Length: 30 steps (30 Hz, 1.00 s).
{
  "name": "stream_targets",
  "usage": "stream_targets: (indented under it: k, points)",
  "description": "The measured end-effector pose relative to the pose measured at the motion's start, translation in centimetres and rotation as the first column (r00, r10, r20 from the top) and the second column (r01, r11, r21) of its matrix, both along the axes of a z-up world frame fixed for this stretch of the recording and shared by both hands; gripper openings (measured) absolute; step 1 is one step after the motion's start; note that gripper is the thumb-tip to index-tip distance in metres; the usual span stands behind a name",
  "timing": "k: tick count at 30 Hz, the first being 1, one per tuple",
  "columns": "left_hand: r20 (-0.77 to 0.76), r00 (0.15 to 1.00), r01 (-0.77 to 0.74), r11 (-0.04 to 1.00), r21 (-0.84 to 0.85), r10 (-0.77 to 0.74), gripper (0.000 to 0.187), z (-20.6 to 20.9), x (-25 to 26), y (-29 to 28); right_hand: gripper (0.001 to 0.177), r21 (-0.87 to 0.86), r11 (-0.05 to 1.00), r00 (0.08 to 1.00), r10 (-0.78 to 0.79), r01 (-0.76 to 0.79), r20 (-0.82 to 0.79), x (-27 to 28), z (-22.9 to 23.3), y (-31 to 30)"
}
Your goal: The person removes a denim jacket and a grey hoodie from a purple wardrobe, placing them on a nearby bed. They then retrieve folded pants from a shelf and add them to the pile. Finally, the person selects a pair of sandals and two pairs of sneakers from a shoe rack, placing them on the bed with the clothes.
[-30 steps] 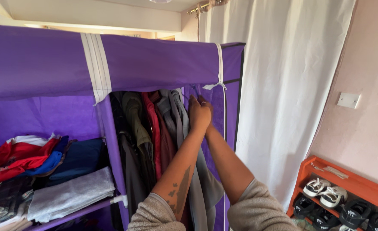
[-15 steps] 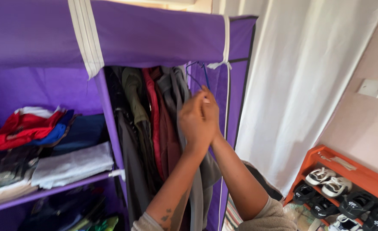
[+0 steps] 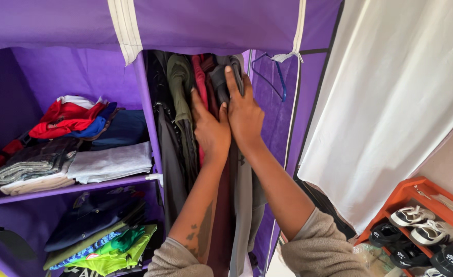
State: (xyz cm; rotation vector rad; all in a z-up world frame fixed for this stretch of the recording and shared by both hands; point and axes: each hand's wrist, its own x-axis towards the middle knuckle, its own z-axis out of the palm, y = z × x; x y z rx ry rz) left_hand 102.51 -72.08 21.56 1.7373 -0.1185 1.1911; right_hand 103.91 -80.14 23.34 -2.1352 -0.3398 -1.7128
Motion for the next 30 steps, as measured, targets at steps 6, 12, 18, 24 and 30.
stream_targets:
  k: [6,12,18,24,30]
  points:
    - [-0.086,0.996,0.043,0.997,0.065,-0.037,0.081,0.1,0.8,-1.2,0.068,-0.124,0.952,0.933,-0.299,0.279,-0.2,3.9,-0.1,-4.6]
    - [-0.019,0.997,0.073,0.995,0.066,-0.072,0.077,-0.2,1.6,-0.2,0.07,-0.018,0.891,0.884,-0.452,0.453,-0.123,5.3,-0.6,-9.2]
    - [0.041,0.99,0.134,0.991,0.031,-0.135,0.071,-0.5,1.8,1.2,0.058,0.03,0.874,0.872,-0.486,0.485,0.055,2.6,-0.9,-8.3]
    - [0.058,0.998,0.008,0.994,0.108,-0.014,0.071,-0.1,1.0,0.6,0.055,-0.013,0.926,0.915,-0.372,0.378,0.154,0.5,-1.6,-4.2]
    - [0.315,0.923,-0.317,0.902,0.293,0.222,0.078,-0.4,0.9,0.0,0.056,0.19,0.976,0.991,0.116,-0.103,-0.06,2.2,-1.9,-3.6]
